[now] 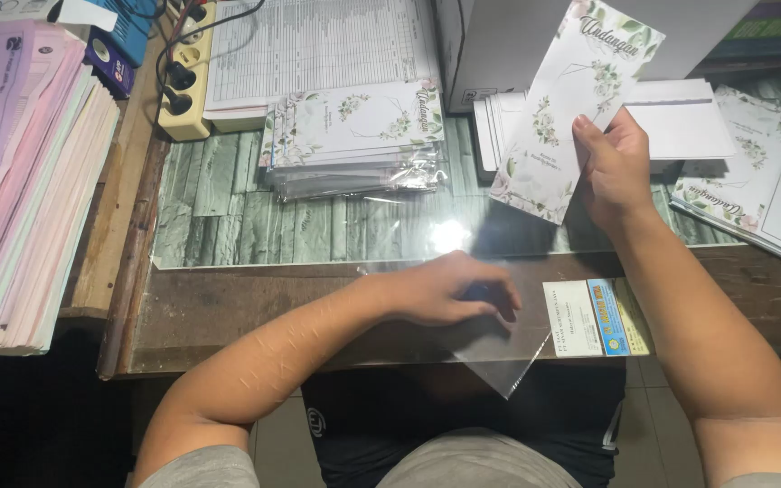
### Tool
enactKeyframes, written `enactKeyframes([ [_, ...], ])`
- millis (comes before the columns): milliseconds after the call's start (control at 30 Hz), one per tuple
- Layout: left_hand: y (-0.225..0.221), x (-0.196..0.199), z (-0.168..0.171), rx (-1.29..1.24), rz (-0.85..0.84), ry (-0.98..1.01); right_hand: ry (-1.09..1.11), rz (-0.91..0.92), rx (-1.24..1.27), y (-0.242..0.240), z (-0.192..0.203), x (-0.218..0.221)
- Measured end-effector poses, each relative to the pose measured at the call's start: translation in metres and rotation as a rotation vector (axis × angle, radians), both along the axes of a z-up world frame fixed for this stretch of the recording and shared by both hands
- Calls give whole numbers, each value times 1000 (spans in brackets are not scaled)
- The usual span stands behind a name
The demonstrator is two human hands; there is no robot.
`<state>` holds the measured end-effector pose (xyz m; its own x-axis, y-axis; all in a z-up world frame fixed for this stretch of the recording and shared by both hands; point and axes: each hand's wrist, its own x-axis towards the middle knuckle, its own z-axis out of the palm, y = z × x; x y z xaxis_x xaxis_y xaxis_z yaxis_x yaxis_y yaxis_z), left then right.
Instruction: The person places printed invitations into plastic sleeves and then into paper envelopes by hand at a wooden desk.
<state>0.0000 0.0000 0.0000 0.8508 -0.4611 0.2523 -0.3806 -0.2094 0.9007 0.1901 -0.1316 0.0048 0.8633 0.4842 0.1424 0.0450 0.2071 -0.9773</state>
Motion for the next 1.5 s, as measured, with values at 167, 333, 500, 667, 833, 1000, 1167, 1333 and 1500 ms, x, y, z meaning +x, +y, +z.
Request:
enactKeyframes([
  [167, 30, 8, -3, 736, 568, -107, 48, 73, 38, 2, 6, -15],
  [333, 60, 8, -6, 1257, 714, 200, 286, 380, 6, -7, -7, -31],
  [500, 38, 13, -13, 1034, 518, -16, -149, 1173, -454, 0, 18, -44],
  [667, 38, 10, -17, 1199, 780, 0, -486, 1007, -687, -6, 23, -27],
  [833, 35, 10, -30, 1347, 930, -21, -498, 1086, -792, -19, 33, -21],
  [1000, 32, 16, -31, 1261, 1029, -147, -500, 1196, -867, -24, 51, -35],
  [1167, 32, 18, -36, 1247, 919, -224, -264, 1037, -690, -19, 58, -32],
  [1333, 37, 18, -31, 1033, 783, -245, 264, 438, -293, -22, -5, 2],
  [1500, 53, 26, -43, 823, 644, -160, -7, 184, -6, -11, -6, 13],
])
